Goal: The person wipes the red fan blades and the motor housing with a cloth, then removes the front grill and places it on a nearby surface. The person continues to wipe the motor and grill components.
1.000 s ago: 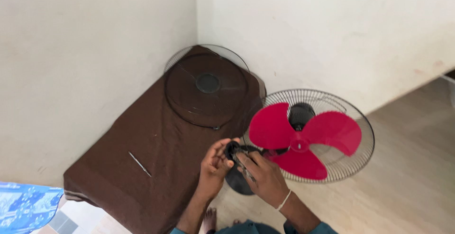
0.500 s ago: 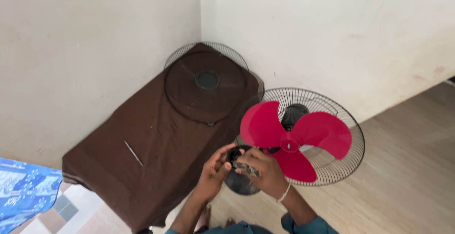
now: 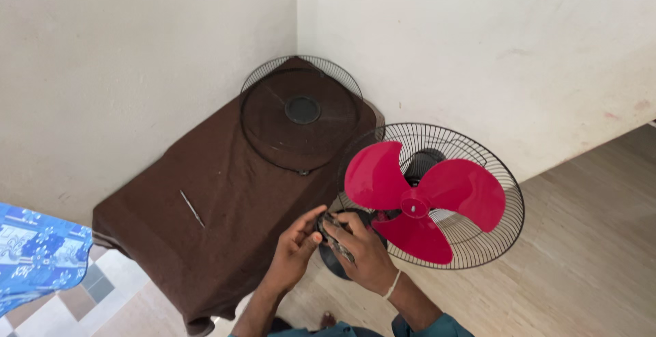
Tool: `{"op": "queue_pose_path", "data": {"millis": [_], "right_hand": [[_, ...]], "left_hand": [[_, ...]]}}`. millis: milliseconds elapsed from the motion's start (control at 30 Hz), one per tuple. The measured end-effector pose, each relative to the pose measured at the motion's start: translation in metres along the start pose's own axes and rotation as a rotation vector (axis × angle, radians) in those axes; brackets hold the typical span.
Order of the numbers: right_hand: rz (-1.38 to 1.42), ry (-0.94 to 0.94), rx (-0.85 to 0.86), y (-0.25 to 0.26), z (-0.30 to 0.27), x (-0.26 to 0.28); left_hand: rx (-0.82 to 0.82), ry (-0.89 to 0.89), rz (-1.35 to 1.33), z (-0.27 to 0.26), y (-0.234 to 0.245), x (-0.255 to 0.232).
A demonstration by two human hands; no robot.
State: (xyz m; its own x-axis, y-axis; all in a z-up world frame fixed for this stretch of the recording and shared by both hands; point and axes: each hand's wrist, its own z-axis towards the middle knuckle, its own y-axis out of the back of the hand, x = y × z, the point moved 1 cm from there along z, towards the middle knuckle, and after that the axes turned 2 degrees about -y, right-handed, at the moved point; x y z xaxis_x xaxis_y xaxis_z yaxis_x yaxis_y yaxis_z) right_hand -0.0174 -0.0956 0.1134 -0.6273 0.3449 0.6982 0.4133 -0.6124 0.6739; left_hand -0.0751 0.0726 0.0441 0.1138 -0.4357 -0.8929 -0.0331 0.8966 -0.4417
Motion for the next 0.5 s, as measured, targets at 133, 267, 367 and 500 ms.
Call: {"op": "queue_pose_path", "data": {"millis": [133,267,367,500], "right_hand": [[-0.027,0.017,-0.015,-0.003,0.003,0.000],[-0.178,-0.072,0.038,-0.013,0.020,0.010],[-0.291,-0.076,0.035,-0.037,0.033,0.030],[-0.329,-0.009,-0.042,-0.087,0.046,0.045]], "left_hand": [[0.081,0.028,0.069,-0.007,0.010,-0.002],[0.091,0.041,0.082,-0.008,0.028,-0.016],[0.093,0.046,0.020,-0.012,0.060,-0.036],[0.130,0.002,0.110,-0.021,0.105,-0.048]]}}
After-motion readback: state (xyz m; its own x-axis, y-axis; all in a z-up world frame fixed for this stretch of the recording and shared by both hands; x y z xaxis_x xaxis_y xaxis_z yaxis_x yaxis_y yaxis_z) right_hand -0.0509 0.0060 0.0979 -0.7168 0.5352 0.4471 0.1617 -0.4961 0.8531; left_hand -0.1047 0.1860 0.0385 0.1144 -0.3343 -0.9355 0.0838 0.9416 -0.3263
